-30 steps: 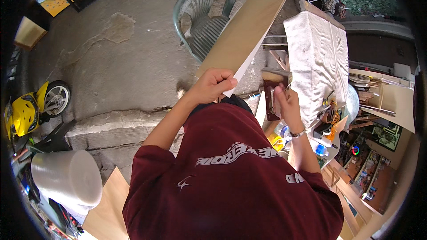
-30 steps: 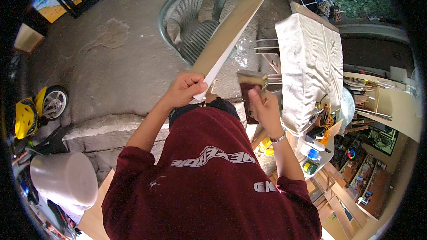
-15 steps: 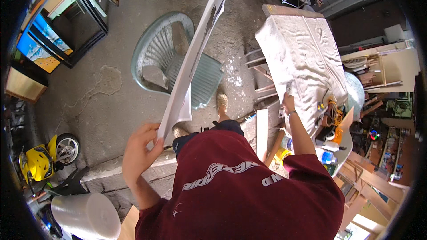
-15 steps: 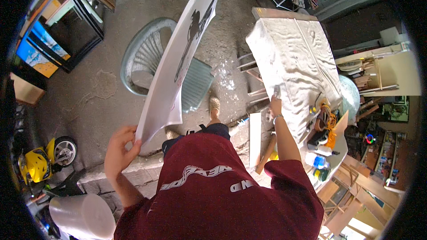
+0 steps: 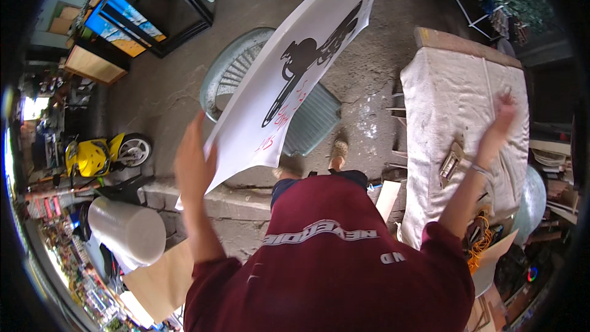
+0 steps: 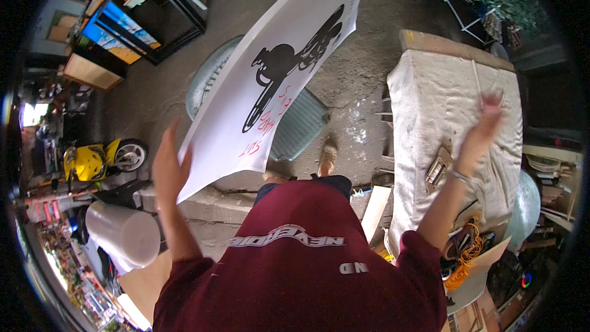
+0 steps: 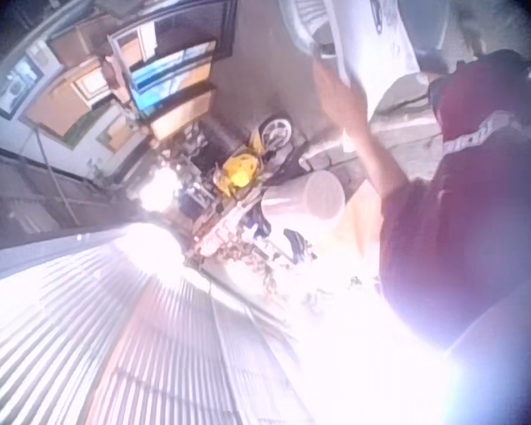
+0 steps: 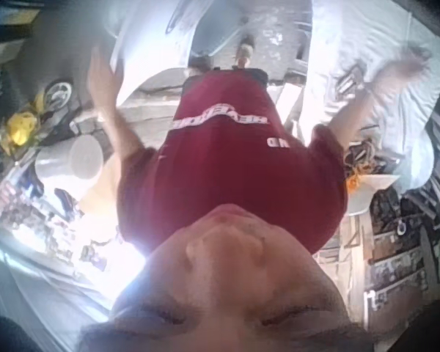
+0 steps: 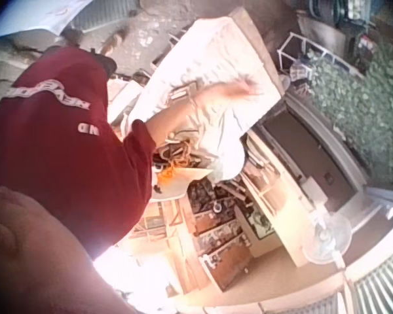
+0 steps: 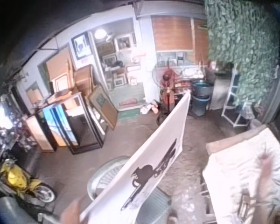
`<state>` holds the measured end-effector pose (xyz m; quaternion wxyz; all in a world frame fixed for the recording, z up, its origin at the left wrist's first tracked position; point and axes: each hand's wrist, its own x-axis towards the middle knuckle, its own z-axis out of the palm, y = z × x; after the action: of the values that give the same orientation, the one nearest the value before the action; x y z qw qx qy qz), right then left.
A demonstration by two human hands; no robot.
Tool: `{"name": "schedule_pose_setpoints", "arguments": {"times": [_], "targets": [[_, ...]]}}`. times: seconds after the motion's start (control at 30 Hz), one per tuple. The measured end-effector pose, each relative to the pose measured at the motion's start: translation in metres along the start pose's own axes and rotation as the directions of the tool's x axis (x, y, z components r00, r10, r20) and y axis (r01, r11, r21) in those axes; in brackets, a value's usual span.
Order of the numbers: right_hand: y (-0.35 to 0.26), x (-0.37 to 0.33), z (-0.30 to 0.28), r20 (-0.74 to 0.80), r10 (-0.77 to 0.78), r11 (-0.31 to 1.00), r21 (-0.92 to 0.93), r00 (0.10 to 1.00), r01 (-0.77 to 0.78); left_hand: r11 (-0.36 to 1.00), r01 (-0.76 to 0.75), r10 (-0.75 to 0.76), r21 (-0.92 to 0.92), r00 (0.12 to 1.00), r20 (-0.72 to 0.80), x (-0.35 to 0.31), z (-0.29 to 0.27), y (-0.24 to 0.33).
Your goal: The person is assembling a large white poster featuring a black balloon dog graphic and red text. They use a metal scraper tool to smooth the surface and press the poster onto a backing board, working methodically from one edge to the other to ensure adhesion.
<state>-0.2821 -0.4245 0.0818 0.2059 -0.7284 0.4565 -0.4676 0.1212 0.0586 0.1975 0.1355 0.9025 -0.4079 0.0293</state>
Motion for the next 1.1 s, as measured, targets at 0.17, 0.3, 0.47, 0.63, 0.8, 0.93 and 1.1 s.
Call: {"name": "schedule_pose_setpoints", "arguments": {"times": [0.17,0.3,0.47,0.63,0.8,0.93,1.1], "targets": [[-0.265,0.065,-0.034,0.309,-0.649,0.753,0.384,0.695,0.534,0.999,-0.036,0.031,-0.029,0.986,-0.162,0.105,0.063,0.076],[-0.35,0.046,0.006,0.457,-0.811,0.579,0.537,0.365,0.614,0.996,0.022,-0.016,0.081,0.998,-0.068,0.113,0.082,0.073],[-0.382,0.009,0.05,0.531,-0.81,0.563,0.58,0.251,0.589,0.999,-0.041,0.043,0.023,0.992,-0.117,0.105,0.078,0.064],[-0.392,-0.035,0.101,0.585,-0.792,0.564,0.59,0.175,0.578,0.994,-0.109,0.106,-0.014,0.983,-0.149,0.105,0.079,0.048],[-0.394,-0.091,0.152,0.644,-0.758,0.567,0.574,0.103,0.591,0.996,-0.084,0.083,-0.003,0.989,-0.118,0.11,0.079,0.034],[-0.398,-0.136,0.186,0.679,-0.731,0.57,0.553,0.068,0.607,0.992,-0.119,0.114,-0.039,0.987,-0.114,0.117,0.083,0.024],[-0.406,-0.181,0.225,0.7,-0.713,0.549,0.528,0.033,0.648,0.989,-0.131,0.128,-0.064,0.991,-0.046,0.124,0.078,0.016]]}}
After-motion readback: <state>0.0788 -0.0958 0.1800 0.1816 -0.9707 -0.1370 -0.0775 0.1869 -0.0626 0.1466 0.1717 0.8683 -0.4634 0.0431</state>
